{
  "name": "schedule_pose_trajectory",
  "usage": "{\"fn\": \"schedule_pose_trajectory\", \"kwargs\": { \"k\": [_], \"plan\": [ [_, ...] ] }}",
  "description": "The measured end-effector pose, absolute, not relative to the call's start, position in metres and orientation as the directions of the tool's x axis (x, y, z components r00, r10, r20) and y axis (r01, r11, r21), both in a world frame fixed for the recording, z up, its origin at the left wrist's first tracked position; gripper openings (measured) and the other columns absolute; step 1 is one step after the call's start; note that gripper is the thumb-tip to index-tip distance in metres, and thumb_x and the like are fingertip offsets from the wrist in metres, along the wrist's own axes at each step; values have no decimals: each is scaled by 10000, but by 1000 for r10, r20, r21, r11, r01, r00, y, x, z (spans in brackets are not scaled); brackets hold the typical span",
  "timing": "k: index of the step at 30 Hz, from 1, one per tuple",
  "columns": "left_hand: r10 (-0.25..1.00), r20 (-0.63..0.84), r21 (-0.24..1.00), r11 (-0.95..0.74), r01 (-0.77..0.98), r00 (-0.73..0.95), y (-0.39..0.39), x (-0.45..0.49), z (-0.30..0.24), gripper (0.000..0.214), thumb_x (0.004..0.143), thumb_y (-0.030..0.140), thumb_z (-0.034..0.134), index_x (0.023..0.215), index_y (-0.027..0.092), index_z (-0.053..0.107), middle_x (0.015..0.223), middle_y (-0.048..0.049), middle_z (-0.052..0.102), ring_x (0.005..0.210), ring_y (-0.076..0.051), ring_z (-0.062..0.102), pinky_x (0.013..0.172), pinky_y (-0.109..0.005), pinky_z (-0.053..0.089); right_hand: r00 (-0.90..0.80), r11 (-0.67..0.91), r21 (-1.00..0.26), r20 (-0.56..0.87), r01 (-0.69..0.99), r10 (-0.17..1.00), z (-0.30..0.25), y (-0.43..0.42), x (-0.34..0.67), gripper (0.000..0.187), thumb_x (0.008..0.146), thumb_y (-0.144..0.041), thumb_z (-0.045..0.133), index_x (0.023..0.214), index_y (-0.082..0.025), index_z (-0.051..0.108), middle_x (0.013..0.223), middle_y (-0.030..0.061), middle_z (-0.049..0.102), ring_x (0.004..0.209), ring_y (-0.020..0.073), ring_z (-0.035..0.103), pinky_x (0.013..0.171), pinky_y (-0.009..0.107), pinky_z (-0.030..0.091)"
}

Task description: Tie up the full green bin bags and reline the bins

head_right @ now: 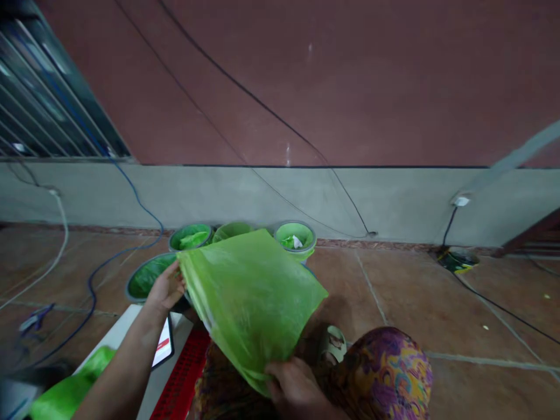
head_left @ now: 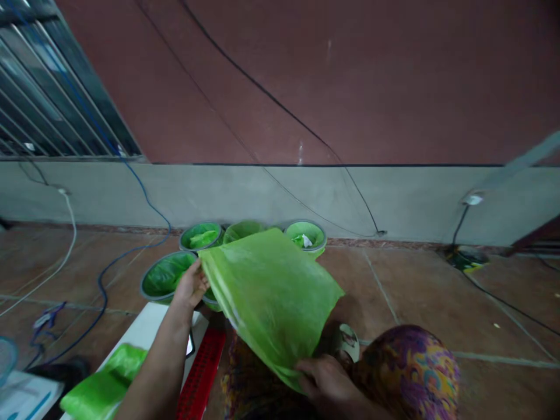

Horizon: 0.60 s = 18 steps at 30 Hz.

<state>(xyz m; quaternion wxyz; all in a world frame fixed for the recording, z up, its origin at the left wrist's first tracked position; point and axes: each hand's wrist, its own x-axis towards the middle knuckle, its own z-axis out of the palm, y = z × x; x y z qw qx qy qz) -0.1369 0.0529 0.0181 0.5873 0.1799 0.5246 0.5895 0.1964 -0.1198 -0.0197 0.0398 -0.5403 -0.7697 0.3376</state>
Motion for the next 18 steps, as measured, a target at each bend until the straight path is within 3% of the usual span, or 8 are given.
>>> {"fn": "schedule_pose_trajectory", "kwargs": {
  "k": [3,6,10,13,16,18],
  "plan": [
    [829,-542,743,398,-538,-135,17,-129,6,364,905,520,498,881,172,602,638,-26,661,540,-162,645,555,-279,548,-513,288,-563,-293,775,807,-25,-115,165,230,857,-231,507,868,-214,735,827,37,743,765,159,628,649,250,315],
    [799,-601,697,511,-502,-22,-23,-111,-7,422,885,570,524,950,166,627,735,-65,716,634,-196,699,606,-309,570,-613,384,-570,-285,726,737,-25,-108,133,225,857,-246,516,819,-198,732,812,46,750,702,150,617,611,262,294],
    [831,-553,767,481,-425,-58,-55,-91,-16,371,714,333,786,1014,152,666,837,-74,762,735,-228,731,661,-299,571,-750,536,-592,-188,601,634,-17,-106,92,246,859,-288,511,746,-184,704,790,42,755,609,135,581,583,273,290],
    [861,-493,823,415,-387,-126,-62,-92,-13,409,598,236,840,966,143,688,833,-71,773,702,-237,731,637,-300,570,-813,549,-670,-144,499,563,-6,-104,74,288,872,-411,510,776,-220,704,786,-6,759,616,138,599,573,253,323],
    [848,-496,838,412,-357,-187,-69,-108,-5,384,560,225,844,905,152,692,783,-60,772,616,-228,718,576,-298,563,-712,367,-831,-49,418,700,0,-87,82,310,906,-480,471,897,-285,711,840,-71,754,704,135,647,630,222,407],
    [823,-531,822,441,-360,-204,-78,-123,1,414,542,213,852,921,163,692,785,-55,773,609,-234,721,561,-302,565,-487,218,-884,-13,414,873,-6,-63,102,315,936,-426,439,1006,-265,700,941,-28,748,803,154,664,713,240,463]
  ]
}}
